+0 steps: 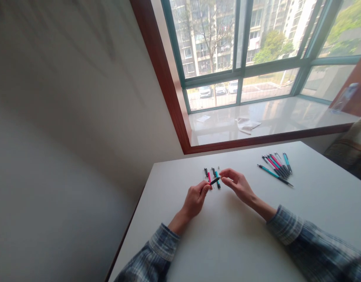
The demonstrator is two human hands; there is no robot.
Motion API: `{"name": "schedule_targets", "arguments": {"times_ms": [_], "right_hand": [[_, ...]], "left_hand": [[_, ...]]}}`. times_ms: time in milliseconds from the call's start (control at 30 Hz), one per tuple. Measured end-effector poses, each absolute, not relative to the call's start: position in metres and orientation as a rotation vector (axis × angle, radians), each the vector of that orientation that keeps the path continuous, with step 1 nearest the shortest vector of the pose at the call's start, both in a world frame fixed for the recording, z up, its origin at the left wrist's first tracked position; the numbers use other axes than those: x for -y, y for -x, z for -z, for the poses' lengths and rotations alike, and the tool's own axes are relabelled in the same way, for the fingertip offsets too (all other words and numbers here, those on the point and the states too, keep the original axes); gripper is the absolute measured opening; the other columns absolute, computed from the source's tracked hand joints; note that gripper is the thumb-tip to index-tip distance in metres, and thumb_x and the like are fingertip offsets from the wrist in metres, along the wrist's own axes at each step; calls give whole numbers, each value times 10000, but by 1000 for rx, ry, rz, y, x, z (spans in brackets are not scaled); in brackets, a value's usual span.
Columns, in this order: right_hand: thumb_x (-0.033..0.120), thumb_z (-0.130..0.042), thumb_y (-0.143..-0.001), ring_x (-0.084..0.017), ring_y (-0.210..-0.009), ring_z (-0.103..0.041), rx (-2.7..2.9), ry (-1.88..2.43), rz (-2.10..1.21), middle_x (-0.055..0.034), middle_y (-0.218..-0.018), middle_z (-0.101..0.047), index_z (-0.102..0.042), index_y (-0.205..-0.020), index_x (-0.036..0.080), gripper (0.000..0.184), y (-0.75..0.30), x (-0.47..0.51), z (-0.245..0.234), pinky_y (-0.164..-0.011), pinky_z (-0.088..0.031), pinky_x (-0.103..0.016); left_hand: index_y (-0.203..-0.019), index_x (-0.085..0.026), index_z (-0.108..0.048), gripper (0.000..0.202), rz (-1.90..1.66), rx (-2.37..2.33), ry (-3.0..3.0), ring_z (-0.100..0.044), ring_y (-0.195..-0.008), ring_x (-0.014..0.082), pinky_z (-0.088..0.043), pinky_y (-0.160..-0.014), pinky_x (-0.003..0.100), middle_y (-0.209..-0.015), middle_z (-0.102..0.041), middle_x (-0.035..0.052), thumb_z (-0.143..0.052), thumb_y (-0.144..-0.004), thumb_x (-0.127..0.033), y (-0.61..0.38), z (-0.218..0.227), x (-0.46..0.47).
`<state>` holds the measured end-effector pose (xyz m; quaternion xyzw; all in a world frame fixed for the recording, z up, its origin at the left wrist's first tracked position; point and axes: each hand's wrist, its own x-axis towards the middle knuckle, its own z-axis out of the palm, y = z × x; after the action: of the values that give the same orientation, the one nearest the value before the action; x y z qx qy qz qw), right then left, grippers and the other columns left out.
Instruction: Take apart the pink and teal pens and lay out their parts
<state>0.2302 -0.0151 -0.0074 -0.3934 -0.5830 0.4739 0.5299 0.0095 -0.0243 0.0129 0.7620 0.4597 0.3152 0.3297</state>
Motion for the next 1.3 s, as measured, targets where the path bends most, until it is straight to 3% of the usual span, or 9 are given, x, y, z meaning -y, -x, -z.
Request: {"name": "schedule_targets", "arguments": {"times_ms": [267, 633, 967, 1100, 1300], "right_hand": [[554, -531, -989, -260, -870, -662, 1500, 1044, -873, -71, -905, -726, -701, -920, 223, 379, -235, 8, 12, -823, -515, -385], [520, -646, -927, -242, -788, -613, 1596, 1073, -799, -56, -849, -694, -687, -951, 240, 284, -237, 7, 15, -764, -495, -376], [516, -543, -991, -255, -823, -633, 1548, 1125, -775, -63, -887, -720, -690, -914, 231, 330, -234, 5, 14, -783, -484, -377], [513, -523, -1005, -258, -836, -642, 1537, 1167, -750, -59, -864, -717, -699, -913, 224, 351, -234, 3, 18, -789, -476, -374], [525, -515, -1007, -253, -782, -636, 1504, 1244, -651, -49, -804, -691, -709, -880, 223, 381, -240, -6, 20, -765, -457, -366]], "left_hand": [[-943, -167, -666, 496, -991, -1323, -1939, -330, -530, 118, -297, -560, 243, -600, -354, -67, -371, -1046, -551, -1, -10, 11], [-952, -172, -665, 489, -946, -1403, -1943, -403, -537, 121, -336, -572, 237, -602, -432, -56, -365, -1043, -547, -9, -13, 6], [-961, -189, -626, 362, -928, -1398, -1956, -386, -522, 123, -312, -566, 238, -595, -407, -65, -377, -1041, -439, -11, -19, 12], [-972, -197, -619, 326, -899, -1354, -1975, -438, -541, 127, -327, -570, 235, -622, -490, -48, -377, -1045, -403, -9, -15, 18], [-969, -197, -622, 320, -997, -1277, -1980, -572, -702, 162, -409, -673, 260, -813, -651, 21, -369, -1070, -366, -2, -15, 19]]}}
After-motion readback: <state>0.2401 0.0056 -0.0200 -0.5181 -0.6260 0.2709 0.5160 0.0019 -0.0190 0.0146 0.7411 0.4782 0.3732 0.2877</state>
